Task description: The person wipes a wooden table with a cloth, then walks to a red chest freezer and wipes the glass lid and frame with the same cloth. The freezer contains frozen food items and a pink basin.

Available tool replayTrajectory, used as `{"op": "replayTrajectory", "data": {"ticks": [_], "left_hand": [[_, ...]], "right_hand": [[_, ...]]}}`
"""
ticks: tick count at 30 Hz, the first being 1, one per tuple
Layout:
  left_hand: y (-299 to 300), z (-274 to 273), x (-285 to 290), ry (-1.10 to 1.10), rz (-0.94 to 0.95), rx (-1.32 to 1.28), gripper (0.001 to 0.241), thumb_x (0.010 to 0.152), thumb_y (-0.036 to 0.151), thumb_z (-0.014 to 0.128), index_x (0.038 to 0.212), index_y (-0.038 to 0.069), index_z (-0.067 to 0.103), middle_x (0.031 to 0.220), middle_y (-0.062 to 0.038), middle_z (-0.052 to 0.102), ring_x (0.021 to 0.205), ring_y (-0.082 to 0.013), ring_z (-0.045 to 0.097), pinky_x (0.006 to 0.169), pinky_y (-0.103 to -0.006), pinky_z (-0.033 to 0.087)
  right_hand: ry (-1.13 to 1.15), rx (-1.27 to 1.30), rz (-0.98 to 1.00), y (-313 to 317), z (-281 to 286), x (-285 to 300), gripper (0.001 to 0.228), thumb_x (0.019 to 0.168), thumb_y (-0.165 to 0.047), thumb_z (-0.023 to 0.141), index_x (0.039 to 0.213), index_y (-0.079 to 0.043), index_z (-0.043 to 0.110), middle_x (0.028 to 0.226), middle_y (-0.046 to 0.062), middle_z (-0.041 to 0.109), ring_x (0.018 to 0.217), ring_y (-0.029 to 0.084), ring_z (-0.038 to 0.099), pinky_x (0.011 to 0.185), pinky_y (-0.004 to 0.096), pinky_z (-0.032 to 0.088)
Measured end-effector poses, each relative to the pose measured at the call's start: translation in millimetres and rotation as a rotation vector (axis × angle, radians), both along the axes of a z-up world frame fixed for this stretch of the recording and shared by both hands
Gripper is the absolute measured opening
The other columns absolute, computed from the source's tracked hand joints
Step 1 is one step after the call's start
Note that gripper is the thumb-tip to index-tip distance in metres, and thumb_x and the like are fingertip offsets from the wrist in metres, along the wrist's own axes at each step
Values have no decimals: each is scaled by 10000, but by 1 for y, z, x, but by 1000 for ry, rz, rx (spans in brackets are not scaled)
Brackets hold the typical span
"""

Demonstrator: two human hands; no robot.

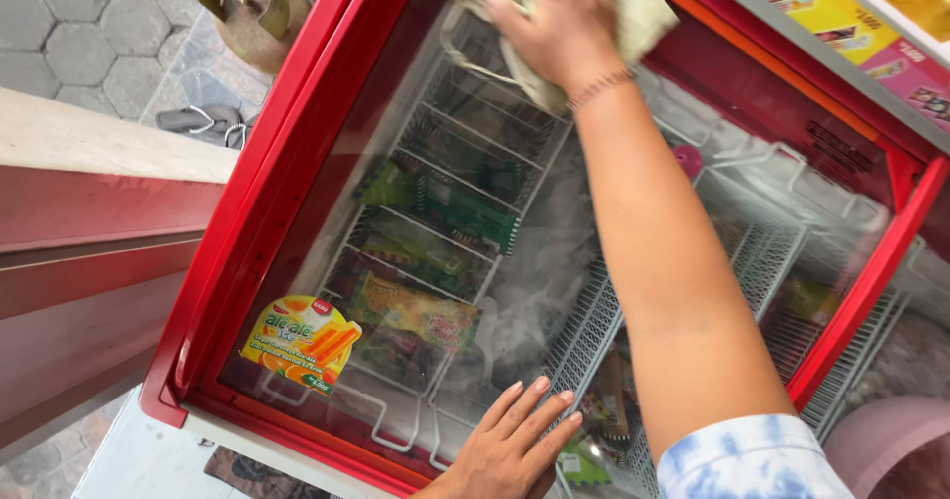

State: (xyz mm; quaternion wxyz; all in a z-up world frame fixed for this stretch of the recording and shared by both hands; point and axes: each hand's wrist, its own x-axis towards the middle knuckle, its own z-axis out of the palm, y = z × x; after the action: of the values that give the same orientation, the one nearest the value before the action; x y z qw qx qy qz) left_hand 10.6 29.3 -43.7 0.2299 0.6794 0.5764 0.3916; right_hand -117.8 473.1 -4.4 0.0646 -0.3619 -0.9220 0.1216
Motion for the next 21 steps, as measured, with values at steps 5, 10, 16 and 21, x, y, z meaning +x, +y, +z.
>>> {"op": "replayTrajectory", "data": {"ticks": [5, 10, 16, 21], "left_hand": [[3, 9, -7, -10, -85, 33, 576, 896, 156, 659, 1461, 64, 595, 1572, -154, 523, 1506, -389, 442, 1239, -545, 316], [-5, 15, -9, -45, -219, 23, 624, 867, 163, 662, 1476, 54, 575, 1591, -168, 496, 1517, -397, 415, 1234, -558, 306], [-22, 25, -25, -2, -209, 55, 558, 905, 131, 662, 1458, 81, 604, 1575, -143, 530, 1518, -376, 450, 1253, -542, 325], [-35, 37, -47, -1, -170, 98, 540, 903, 119, 677, 1436, 59, 615, 1547, -158, 547, 1498, -396, 459, 1244, -550, 337]], "right_hand": [[125, 179, -10, 20, -20, 127, 617, 1047, -474, 613, 1557, -141, 523, 1600, 263, 431, 1504, 454, 325, 1224, 593, 192], [57, 168, -374, 0, -23, 284, 659, 1043, -514, 575, 1597, -167, 482, 1604, 337, 373, 1511, 511, 274, 1231, 603, 168], [-11, 148, -874, -56, -17, 329, 723, 1051, -535, 523, 1643, -157, 349, 1634, 324, 291, 1537, 503, 184, 1248, 606, 107], [41, 59, -883, -89, -39, 204, 704, 1042, -481, 553, 1657, -257, 294, 1696, 262, 154, 1559, 432, 126, 1246, 593, 106]]}}
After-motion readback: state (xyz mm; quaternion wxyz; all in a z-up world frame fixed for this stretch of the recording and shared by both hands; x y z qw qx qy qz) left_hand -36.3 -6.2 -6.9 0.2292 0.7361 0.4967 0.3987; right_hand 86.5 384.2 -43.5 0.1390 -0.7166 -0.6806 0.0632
